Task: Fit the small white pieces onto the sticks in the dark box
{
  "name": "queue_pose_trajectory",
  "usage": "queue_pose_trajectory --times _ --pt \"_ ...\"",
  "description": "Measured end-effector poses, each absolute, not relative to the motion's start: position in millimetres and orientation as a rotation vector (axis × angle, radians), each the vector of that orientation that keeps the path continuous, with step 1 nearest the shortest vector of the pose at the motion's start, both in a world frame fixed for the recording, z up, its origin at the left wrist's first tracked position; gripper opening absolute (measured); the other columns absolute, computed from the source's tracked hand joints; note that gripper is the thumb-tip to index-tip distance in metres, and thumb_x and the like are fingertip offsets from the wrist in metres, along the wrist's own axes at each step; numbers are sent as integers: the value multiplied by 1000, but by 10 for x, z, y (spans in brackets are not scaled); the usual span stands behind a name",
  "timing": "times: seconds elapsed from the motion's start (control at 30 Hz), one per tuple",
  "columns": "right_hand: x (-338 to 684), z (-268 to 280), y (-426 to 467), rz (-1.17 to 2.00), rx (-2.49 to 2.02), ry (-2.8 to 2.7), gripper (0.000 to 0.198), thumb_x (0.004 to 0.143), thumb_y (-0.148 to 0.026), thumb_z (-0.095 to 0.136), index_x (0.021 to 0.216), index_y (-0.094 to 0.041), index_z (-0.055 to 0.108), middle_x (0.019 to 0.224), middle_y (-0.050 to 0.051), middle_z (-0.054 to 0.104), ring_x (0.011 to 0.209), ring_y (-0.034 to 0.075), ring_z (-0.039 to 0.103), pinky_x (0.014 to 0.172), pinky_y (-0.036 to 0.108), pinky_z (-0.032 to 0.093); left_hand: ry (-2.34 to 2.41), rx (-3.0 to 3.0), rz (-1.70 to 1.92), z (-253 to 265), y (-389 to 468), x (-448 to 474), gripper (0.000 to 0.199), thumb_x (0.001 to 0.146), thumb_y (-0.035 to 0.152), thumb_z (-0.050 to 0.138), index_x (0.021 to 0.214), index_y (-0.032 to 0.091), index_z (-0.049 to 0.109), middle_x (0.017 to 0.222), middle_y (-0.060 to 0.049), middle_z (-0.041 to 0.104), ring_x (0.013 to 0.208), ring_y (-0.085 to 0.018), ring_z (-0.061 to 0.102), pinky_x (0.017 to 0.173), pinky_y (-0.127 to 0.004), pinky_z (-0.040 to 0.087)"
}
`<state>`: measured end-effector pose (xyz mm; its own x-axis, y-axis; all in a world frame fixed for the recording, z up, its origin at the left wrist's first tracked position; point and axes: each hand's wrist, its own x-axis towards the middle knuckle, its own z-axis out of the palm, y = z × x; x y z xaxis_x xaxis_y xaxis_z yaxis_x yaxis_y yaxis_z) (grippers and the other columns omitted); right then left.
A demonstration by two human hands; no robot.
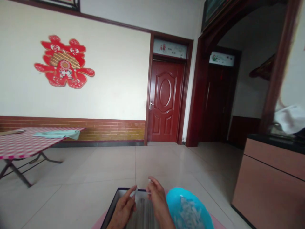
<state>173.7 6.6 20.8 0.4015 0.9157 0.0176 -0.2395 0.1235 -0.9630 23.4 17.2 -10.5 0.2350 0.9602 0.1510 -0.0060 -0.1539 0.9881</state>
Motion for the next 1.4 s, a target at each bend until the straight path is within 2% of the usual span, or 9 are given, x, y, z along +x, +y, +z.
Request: queue_pose_trajectory --times 0.13,0.27,0.43,0.67,0.87,1.03,1.13,1.23,1.4 --pt "1449 3 108 1182 -874 -519 44 55 -42 81 92 -21 69 82 3 71 78 18 65 66 27 51 965 1485 1156 -88 185 223 83 73 69 50 128 8 57 50 3 47 45 -14 38 48 -26 35" --pt "1418 -101 118 1279 -770 -510 38 55 -38 84 84 -18 70 80 4 71 74 18 66 63 26 52 919 1552 1151 -132 188 258 74 77 65 46 123 10 62 53 2 48 49 -14 40 53 -27 37" --pt "1398 -54 106 1276 -747 -404 43 47 -33 89 81 -17 68 70 1 70 67 15 64 60 24 51 932 1615 1167 -207 199 273 64 81 54 43 119 8 64 51 3 46 49 -14 40 53 -27 36" --pt "1363 -74 103 1302 -740 -451 35 55 -35 85 78 -16 65 70 2 69 67 16 64 59 25 51 888 1695 1172 -243 197 255 51 86 44 42 120 13 65 51 3 50 49 -13 42 52 -25 37" --pt "1377 -57 78 1274 -756 -441 40 53 -35 86 82 -17 65 73 1 70 67 16 64 58 25 50 869 1720 1190 -179 145 253 46 86 35 42 120 13 65 60 -1 62 51 -14 47 56 -25 43" --pt "1393 -48 65 1262 -778 -444 42 52 -36 87 83 -17 66 74 1 71 68 16 64 58 25 50 887 1702 1184 -139 123 255 43 84 37 48 117 18 67 70 -4 70 64 -18 59 64 -27 50" --pt "1400 -55 68 1266 -770 -446 39 52 -36 86 80 -18 66 72 1 70 68 16 64 59 26 50 908 1710 1182 -139 121 253 42 84 38 49 116 19 68 70 -4 71 69 -20 62 70 -28 51" --pt "1398 -65 66 1253 -797 -481 38 52 -38 85 79 -18 67 75 1 70 71 17 64 62 28 51 913 1753 1172 -132 116 243 42 84 35 47 116 18 67 64 -4 69 67 -20 61 71 -29 51" --pt "1382 -90 43 1219 -905 -562 42 52 -44 82 83 -19 69 88 4 73 84 23 66 67 32 52 978 1763 1144 -141 131 249 40 83 35 47 111 15 69 58 -1 64 56 -16 54 61 -26 46"
